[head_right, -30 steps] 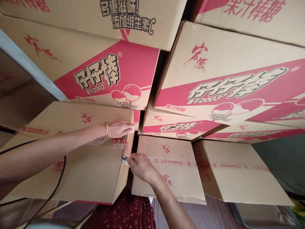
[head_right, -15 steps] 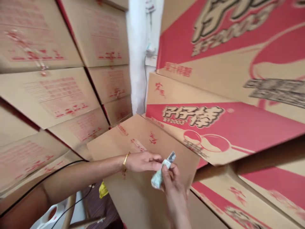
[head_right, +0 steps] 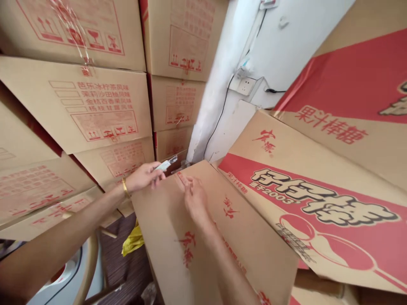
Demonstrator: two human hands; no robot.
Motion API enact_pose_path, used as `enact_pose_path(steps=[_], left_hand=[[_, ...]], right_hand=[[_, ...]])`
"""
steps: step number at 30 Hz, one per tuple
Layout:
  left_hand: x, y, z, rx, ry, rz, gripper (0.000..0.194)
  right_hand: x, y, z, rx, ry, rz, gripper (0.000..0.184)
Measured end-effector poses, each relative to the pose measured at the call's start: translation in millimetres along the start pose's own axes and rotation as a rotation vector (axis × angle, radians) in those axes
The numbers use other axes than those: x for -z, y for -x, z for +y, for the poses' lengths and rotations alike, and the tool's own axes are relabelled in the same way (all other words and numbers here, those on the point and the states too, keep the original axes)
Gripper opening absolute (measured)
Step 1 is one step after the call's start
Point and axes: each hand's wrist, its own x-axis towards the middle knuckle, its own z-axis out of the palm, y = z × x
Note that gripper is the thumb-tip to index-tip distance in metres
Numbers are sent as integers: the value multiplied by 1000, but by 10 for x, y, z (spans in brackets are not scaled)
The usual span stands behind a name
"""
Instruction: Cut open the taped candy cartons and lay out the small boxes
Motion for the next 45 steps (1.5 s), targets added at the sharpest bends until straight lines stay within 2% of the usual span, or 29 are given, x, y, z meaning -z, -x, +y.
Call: enact_pose_path(steps=[3, 6, 10, 14, 19, 23, 27, 30, 33, 36, 39, 42, 45], left_hand=[[261, -362, -258, 40, -161, 141, 39], [308, -627, -536, 146, -116, 187, 39], [266, -741, -827, 216, -55, 202, 23], [266, -741, -936, 283, 14, 113, 22], [200, -836, -939, 280, 43, 1, 19], [159, -934, -924, 209, -27, -40, 25], [248, -999, -788, 81, -238, -150, 30], [326, -1030, -661, 56, -369, -247, 28], [327, -1020, -629, 11, -460, -229, 26], [266, -986, -681, -6, -472, -122, 29], [226, -984, -699, -3, -491, -93, 32], [235, -1008, -641, 1, -540, -131, 30], [257, -1001, -575, 30, -525, -173, 29]], right_hand=[[-59, -495, 88, 202, 501, -172, 42], [-118, -911, 110, 269, 887, -361, 41], [-122, -1178, 114, 374, 1028, -474, 32], [-62, -1225, 53, 517, 1148, -525, 23], [-70, -1292, -67, 463, 1106, -577, 19], [-29, -1369, -3, 410, 1024, -580, 18], [59, -1301, 70, 413, 962, -547, 35], [113, -1049, 37, 365, 842, -354, 35], [162, -629, 19, 246, 576, -209, 28], [183, -202, 111, 172, 377, -240, 22], [141, 11, 240, 157, 327, -268, 24], [65, -92, 281, 211, 379, -246, 28], [5, -421, 229, 250, 510, -240, 34]])
